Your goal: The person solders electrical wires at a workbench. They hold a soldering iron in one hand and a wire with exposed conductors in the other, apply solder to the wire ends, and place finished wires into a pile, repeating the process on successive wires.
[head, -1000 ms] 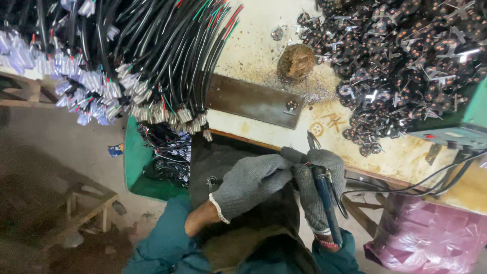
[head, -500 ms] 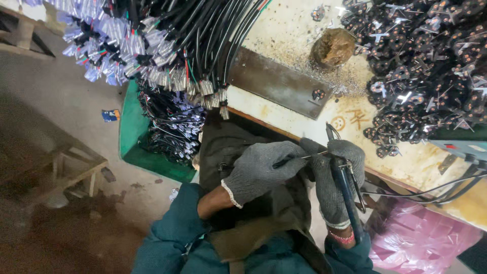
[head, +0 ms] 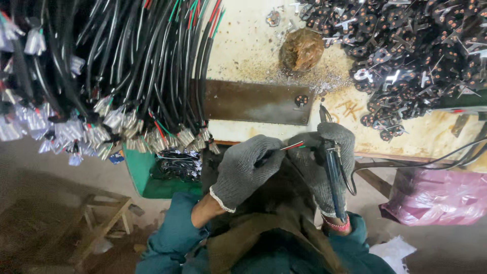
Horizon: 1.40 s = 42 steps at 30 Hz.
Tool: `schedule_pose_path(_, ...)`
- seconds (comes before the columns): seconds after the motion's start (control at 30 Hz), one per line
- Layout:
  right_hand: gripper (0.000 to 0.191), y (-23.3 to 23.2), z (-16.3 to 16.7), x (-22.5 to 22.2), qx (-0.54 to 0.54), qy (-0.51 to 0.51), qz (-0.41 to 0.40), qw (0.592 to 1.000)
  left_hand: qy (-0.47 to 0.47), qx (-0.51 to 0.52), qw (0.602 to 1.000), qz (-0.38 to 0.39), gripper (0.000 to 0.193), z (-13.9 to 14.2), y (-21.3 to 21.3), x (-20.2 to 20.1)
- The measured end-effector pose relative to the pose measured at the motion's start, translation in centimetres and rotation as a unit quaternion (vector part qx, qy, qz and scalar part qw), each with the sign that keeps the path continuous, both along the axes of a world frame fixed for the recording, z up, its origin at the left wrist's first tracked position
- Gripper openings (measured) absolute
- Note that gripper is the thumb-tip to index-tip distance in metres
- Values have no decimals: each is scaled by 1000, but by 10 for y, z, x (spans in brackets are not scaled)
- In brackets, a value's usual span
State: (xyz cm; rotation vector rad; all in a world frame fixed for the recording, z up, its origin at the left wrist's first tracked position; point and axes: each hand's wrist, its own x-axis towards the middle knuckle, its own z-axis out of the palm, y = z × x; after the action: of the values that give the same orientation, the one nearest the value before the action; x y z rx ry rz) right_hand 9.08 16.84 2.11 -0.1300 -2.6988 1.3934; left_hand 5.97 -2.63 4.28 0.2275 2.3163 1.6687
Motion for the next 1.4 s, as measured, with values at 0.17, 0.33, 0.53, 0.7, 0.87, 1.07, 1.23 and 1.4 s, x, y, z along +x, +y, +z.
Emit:
schedule_pose_path(0.17,25,-1,-8,-6,-19,-81,-22,996,-25,75,995,57,17,-8,7,-17)
schedule_pose_path(0.33,26,-7,7,-10,-118,-117,-41,985,60,22,996,67,27,-16,8,-19)
schedule_pose_path(0.53,28,-13,13,-20,-19,-67,-21,997,69,-85,991,-78,40,-18,-6,-17)
schedule_pose_path(0.7,29,-18,7,-21,2,-54,-37,998,103,-122,984,-82,37,-19,-8,-17)
schedule_pose_path(0.87,31,-21,10,-29,-26,-47,-74,996,31,-47,998,-20,28,-21,-1,-16)
schedule_pose_path(1.07,33,-15,22,-30,107,-32,14,994,-7,27,1000,3,23,-24,0,-13)
schedule_pose_path(1.23,31,-16,9,-11,-169,-141,-96,971,-179,146,972,44,17,-20,0,-11)
schedule_pose_path(1.4,47,-4,16,-7,-300,-159,-34,940,-235,154,959,-41,21,-19,-7,-17)
